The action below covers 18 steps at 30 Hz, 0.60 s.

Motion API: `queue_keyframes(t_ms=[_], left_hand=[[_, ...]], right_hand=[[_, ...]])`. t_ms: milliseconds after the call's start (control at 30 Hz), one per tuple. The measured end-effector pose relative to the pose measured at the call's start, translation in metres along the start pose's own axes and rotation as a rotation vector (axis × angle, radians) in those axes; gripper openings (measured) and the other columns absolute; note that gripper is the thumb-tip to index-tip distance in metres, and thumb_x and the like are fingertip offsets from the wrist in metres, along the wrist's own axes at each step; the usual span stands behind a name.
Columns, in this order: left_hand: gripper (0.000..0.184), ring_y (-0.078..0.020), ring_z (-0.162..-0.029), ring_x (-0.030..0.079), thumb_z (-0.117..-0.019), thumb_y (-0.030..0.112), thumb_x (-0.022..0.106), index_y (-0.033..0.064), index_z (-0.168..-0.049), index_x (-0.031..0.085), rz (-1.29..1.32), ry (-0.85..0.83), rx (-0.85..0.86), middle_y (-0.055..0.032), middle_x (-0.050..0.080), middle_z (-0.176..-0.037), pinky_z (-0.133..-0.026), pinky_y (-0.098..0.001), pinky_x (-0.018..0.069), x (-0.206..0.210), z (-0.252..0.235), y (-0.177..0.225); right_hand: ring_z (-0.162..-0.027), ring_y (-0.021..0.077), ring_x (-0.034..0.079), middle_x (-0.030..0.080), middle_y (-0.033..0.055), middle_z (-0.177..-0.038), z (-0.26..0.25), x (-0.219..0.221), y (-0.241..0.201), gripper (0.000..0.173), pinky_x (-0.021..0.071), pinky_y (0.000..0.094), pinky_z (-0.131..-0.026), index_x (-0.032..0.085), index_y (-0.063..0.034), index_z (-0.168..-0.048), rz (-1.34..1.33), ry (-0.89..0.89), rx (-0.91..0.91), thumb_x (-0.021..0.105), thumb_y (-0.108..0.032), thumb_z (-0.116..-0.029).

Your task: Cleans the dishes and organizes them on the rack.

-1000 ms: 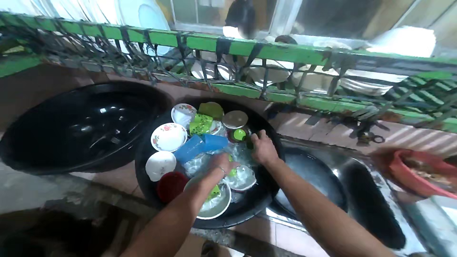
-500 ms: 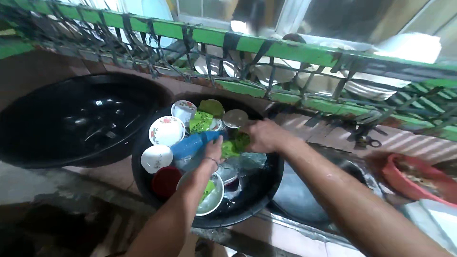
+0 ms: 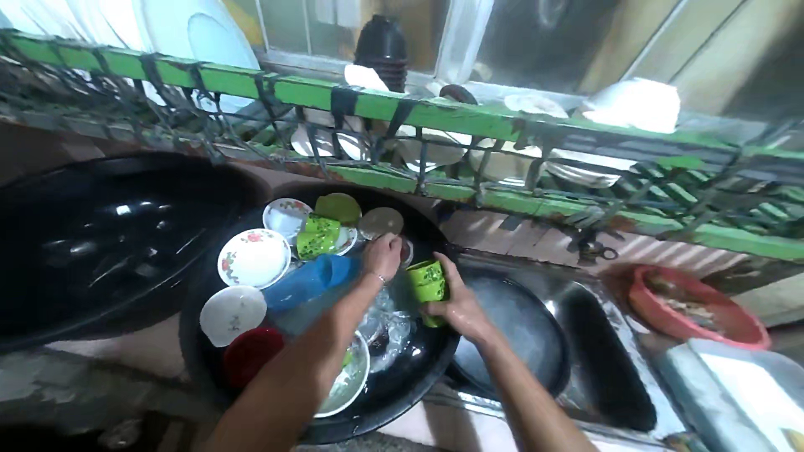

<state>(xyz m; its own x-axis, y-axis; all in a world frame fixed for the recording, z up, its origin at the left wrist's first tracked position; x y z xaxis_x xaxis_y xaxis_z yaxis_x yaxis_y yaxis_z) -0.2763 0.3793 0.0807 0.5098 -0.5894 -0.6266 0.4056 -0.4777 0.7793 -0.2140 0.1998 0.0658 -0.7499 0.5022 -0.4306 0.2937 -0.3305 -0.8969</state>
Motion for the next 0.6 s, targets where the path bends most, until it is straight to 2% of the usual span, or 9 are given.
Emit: queue_keyframes(t_ms=[67,167,200,233,267,333,400,500,600], left_hand=[[0.033,-0.0380,-0.130,0.057,-0.1025,0.020,0.055,0.0066,-0.130,0.066,-0.330,-0.095,0.024,-0.0190,0.060,-0.138,-0.106,-0.0600,0.0476,0.026,-0.036,-0.005],[0.041,-0.0438,-0.130,0.057,-0.1064,0.036,0.051,0.0031,-0.121,0.072,-0.663,-0.198,-0.026,-0.0236,0.065,-0.132,-0.103,-0.0663,0.0456,0.047,-0.058,0.015],[0.040,-0.0449,-0.128,0.057,-0.1057,0.034,0.054,0.0015,-0.119,0.072,-0.735,-0.244,-0.073,-0.0247,0.065,-0.130,-0.105,-0.0677,0.0421,0.053,-0.057,0.020],[0.035,-0.0462,-0.126,0.058,-0.1029,0.028,0.058,-0.0004,-0.119,0.071,-0.777,-0.276,-0.135,-0.0259,0.065,-0.130,-0.103,-0.0688,0.0435,0.060,-0.052,0.017],[0.036,-0.0478,-0.124,0.059,-0.1015,0.027,0.060,-0.0021,-0.121,0.070,-0.786,-0.284,-0.190,-0.0276,0.063,-0.131,-0.098,-0.0691,0.0473,0.063,-0.048,0.010],[0.047,-0.0518,-0.128,0.055,-0.1021,0.027,0.061,-0.0022,-0.139,0.058,-0.729,-0.252,-0.244,-0.0322,0.053,-0.143,-0.099,-0.0691,0.0469,0.060,-0.044,-0.008],[0.060,-0.0535,-0.130,0.051,-0.1001,0.027,0.064,0.0053,-0.152,0.045,-0.685,-0.239,-0.231,-0.0345,0.045,-0.149,-0.101,-0.0679,0.0469,0.053,-0.045,-0.028],[0.081,-0.0512,-0.133,0.051,-0.0928,0.036,0.072,0.0061,-0.158,0.034,-0.712,-0.323,-0.259,-0.0344,0.048,-0.146,-0.105,-0.0665,0.0445,0.049,-0.046,-0.043],[0.085,-0.0480,-0.133,0.053,-0.0945,0.043,0.069,0.0066,-0.161,0.030,-0.735,-0.414,-0.278,-0.0297,0.050,-0.148,-0.106,-0.0677,0.0433,0.050,-0.048,-0.049]], right_hand=[[-0.102,0.0281,0.070,0.064,0.0136,-0.129,0.008,-0.002,0.004,0.116,0.0614,0.0524,-0.082,0.027,-0.0349,-0.160,-0.136,0.076,-0.025,0.087,-0.006,-0.0642],[-0.099,0.0247,0.071,0.067,0.0110,-0.122,0.010,-0.002,0.008,0.109,0.0625,0.0492,-0.081,0.036,-0.0292,-0.153,-0.225,0.169,-0.064,0.088,-0.009,-0.0583],[-0.099,0.0240,0.071,0.067,0.0108,-0.120,0.013,-0.002,0.010,0.107,0.0626,0.0485,-0.081,0.037,-0.0270,-0.151,-0.236,0.191,-0.073,0.088,-0.010,-0.0580],[-0.099,0.0239,0.071,0.067,0.0109,-0.119,0.016,-0.002,0.013,0.107,0.0624,0.0484,-0.081,0.037,-0.0258,-0.150,-0.240,0.204,-0.074,0.089,-0.010,-0.0578],[-0.099,0.0239,0.071,0.067,0.0109,-0.119,0.018,-0.001,0.015,0.107,0.0624,0.0486,-0.081,0.037,-0.0257,-0.150,-0.237,0.208,-0.072,0.090,-0.010,-0.0579],[-0.102,0.0225,0.070,0.067,0.0097,-0.120,0.018,0.000,0.013,0.106,0.0616,0.0482,-0.084,0.037,-0.0261,-0.150,-0.174,0.189,-0.080,0.090,-0.012,-0.0597],[-0.105,0.0224,0.070,0.068,0.0092,-0.121,0.018,0.004,0.010,0.103,0.0602,0.0501,-0.088,0.038,-0.0277,-0.151,-0.083,0.150,-0.073,0.089,-0.014,-0.0621],[-0.107,0.0223,0.069,0.067,0.0072,-0.125,0.015,0.010,0.007,0.100,0.0588,0.0523,-0.090,0.039,-0.0303,-0.151,0.069,0.090,-0.077,0.088,-0.018,-0.0644],[-0.113,0.0230,0.067,0.064,0.0074,-0.131,0.012,0.015,0.004,0.099,0.0568,0.0536,-0.095,0.039,-0.0284,-0.152,0.136,0.067,-0.096,0.089,-0.021,-0.0655]])
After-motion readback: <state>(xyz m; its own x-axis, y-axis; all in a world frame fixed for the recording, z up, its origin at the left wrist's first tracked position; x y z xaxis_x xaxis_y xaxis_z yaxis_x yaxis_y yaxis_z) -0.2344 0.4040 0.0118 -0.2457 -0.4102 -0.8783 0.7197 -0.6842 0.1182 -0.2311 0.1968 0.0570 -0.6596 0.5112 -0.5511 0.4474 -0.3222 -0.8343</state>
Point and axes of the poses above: each hand's wrist, its own z-axis away from the middle knuckle, its own x-axis out of the palm, y = z × x, the point moved 8 cm from there along -z, towards the middle knuckle
